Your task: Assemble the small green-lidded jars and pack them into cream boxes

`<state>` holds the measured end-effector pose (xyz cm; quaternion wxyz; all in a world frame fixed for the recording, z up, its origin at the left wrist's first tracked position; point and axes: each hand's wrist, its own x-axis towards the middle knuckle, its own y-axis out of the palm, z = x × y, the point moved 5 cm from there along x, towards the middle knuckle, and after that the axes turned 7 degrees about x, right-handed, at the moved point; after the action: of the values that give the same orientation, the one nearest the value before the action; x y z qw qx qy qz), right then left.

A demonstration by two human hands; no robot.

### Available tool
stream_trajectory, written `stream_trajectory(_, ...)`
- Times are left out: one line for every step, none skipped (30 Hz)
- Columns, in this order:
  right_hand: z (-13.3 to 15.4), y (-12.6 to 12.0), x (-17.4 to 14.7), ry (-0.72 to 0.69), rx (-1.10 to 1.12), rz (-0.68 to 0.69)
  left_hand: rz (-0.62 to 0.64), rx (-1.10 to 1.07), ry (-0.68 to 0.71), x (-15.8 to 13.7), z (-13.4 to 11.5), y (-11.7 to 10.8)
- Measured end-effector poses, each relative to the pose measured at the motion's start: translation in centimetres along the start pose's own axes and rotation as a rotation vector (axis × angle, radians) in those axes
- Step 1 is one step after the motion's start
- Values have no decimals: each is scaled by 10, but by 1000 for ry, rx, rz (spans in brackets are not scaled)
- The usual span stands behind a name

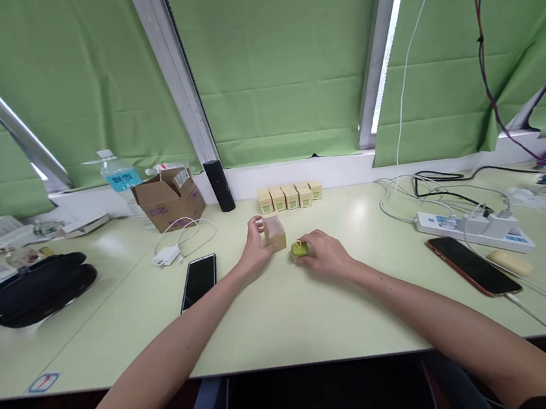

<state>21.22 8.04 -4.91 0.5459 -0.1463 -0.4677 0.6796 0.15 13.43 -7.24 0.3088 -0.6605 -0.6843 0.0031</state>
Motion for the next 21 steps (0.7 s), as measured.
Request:
stream_trajectory(0,0,0,-12,0,-4,-21,32,22,-2,-5,0)
stream_trajectory(0,0,0,-24,-1,-7,-37,58,42,-5,-9,1)
stream_trajectory(0,0,0,-32,-3,-9,-45,76,55,-7,-12,2)
stream_trajectory(0,0,0,-35,-5,-9,-46,85,62,-10,-15,4)
stream_trajectory(-1,0,0,-35,-6,-7,-47,86,67,-12,-17,5)
stream_trajectory(-1,1,0,-33,-5,-4,-49,84,71,-13,-19,6)
stream_trajectory(-1,1,0,-28,-3,-2,-51,81,76,-15,-20,7)
stream_trajectory(-1,1,0,-19,0,-2,-52,78,83,-16,-21,7)
stream_trajectory(-2,1,1,-4,6,-1,-52,73,93,-16,-22,7)
stream_trajectory(-3,0,1,13,16,0,-45,68,104,-17,-23,7)
stream_trajectory(-5,0,2,31,28,0,-32,64,115,-17,-24,7)
stream_trajectory(-6,-2,3,44,42,-6,-13,62,127,-17,-25,7)
stream_trajectory(-8,-4,3,47,62,-25,10,62,141,-17,-26,7)
stream_trajectory(-9,-9,4,37,92,-62,34,63,160,-18,-29,8)
stream_trajectory(-9,-14,5,15,136,-122,60,64,184,-19,-31,9)
stream_trajectory(-9,-22,5,-17,194,-202,88,67,210,-20,-35,10)
stream_trajectory(-8,-29,4,-56,266,-287,116,71,236,-21,-38,11)
stream_trajectory(-7,-36,3,-98,344,-364,145,79,259,-22,-41,13)
stream_trajectory(-5,-42,1,-139,418,-424,174,88,278,-24,-45,14)
stream_trajectory(-2,-45,-1,-176,481,-463,203,93,291,-26,-49,16)
stream_trajectory(1,-47,-3,-207,526,-478,231,90,301,-28,-52,18)
